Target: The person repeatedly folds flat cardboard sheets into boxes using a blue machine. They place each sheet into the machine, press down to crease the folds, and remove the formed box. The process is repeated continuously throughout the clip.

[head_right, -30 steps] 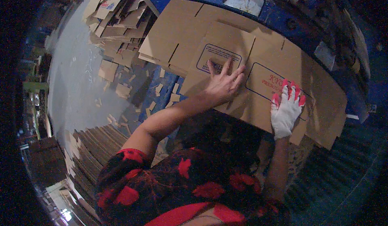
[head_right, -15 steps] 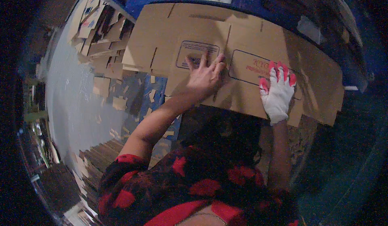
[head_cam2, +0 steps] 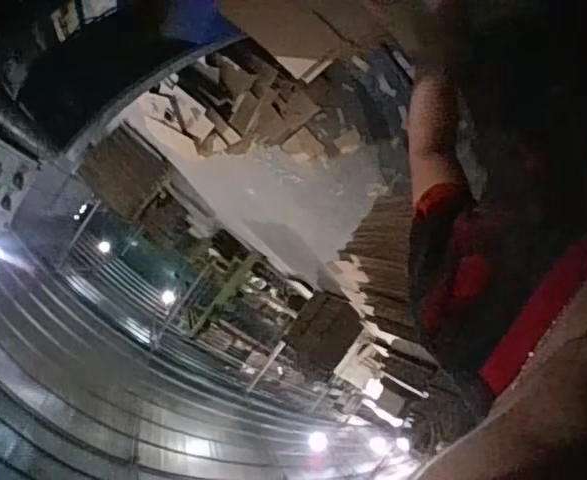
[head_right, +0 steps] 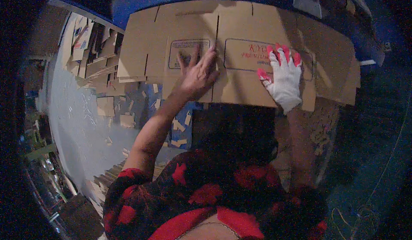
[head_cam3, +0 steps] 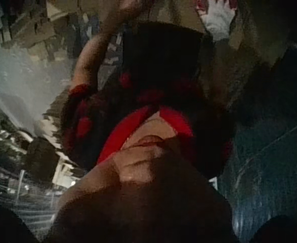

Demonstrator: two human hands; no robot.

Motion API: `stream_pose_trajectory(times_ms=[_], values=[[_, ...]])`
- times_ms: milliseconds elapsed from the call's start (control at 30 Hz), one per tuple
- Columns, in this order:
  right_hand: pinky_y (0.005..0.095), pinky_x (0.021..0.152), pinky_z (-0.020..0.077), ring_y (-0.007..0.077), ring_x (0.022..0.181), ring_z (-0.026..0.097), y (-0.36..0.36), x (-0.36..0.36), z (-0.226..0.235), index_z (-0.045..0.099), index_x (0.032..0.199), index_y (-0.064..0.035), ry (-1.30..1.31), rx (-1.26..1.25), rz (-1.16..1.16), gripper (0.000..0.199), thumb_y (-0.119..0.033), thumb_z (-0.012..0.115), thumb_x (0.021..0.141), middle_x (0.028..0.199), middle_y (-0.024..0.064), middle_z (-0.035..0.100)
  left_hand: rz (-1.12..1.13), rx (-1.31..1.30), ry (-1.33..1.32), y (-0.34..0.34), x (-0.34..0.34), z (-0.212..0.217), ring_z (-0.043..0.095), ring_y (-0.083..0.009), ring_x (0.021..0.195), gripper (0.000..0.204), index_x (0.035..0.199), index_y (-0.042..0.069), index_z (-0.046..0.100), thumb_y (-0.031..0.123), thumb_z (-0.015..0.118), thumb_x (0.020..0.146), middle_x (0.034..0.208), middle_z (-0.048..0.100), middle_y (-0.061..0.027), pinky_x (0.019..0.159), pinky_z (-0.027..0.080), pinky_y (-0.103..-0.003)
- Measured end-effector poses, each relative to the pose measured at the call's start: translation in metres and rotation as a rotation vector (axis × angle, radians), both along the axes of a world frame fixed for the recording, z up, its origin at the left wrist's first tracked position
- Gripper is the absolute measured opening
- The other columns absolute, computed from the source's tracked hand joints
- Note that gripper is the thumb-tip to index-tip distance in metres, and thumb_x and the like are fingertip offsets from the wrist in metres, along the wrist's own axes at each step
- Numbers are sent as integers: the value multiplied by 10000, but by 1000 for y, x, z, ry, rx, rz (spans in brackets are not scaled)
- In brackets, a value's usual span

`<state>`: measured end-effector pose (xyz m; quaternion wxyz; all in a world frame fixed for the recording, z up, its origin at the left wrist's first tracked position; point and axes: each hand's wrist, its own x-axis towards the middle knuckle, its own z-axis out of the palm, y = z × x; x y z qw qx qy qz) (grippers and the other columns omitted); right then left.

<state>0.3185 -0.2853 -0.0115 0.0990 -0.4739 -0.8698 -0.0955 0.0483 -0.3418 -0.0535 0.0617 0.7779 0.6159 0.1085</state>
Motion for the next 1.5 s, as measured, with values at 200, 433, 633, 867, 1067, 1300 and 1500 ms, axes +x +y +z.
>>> stream_pose_trajectory(times_ms=[200, 433, 633, 867, 1067, 1300, 1500], values=[[560, 1115, 184, 402, 1279, 396, -36, 36, 15, 487, 1303, -20, -62, -205, 297, 911, -630, 662, 650, 1333, 203, 482, -195, 27, -76, -11, -32, 6, 135, -345, 1425, 813, 1404, 95, 367, 640, 501, 816, 1526, 254, -79, 1093, 6, -632], [569, 1111, 219, 371, 1246, 436, -50, 43, 14, 523, 1271, -75, -262, -182, 212, 656, -211, 694, 653, 1294, 171, 495, -283, 31, 95, -39, -46, 21, 181, -418, 1394, 1005, 1422, 118, 361, 752, 556, 667, 1507, 279, -132, 1101, 29, -625], [548, 1072, 281, 386, 1240, 419, -64, 42, 32, 525, 1252, -64, -126, -143, 164, 580, -103, 607, 680, 1274, 166, 477, -329, 138, -107, -50, -59, 32, 324, -375, 1345, 768, 1341, 118, 469, 541, 662, 730, 1416, 427, -113, 1085, 181, -612], [505, 968, 402, 335, 1172, 477, -35, 41, 49, 547, 1220, -91, -39, 92, 159, 422, -149, 514, 804, 1198, 125, 510, -36, 387, -5, -19, -79, 34, 486, -352, 1237, 502, 1317, 63, 495, 82, 567, 820, 1337, 516, -121, 1057, 334, -520], [472, 930, 430, 322, 1140, 499, 51, 46, 31, 568, 1248, -170, -43, 301, 125, 437, -167, 513, 814, 1175, 111, 548, -16, 538, -153, 62, -72, 45, 488, -356, 1235, 473, 1291, 42, 533, 32, 429, 830, 1313, 532, -153, 1038, 379, -481], [490, 977, 414, 342, 1099, 535, 109, 54, 14, 545, 1274, -183, 5, 223, 153, 451, -115, 524, 828, 1182, 111, 553, -29, 537, -153, 108, -66, 23, 475, -353, 1249, 422, 1284, 50, 539, 45, 456, 871, 1324, 526, -146, 1037, 386, -467], [491, 1020, 372, 412, 1175, 482, 210, 39, 17, 473, 1337, -171, -75, 60, 132, 486, -196, 549, 857, 1263, 154, 514, -52, 579, 12, 205, -87, 12, 472, -321, 1235, 460, 1330, 87, 494, 107, 499, 870, 1331, 513, -119, 1026, 367, -449]])
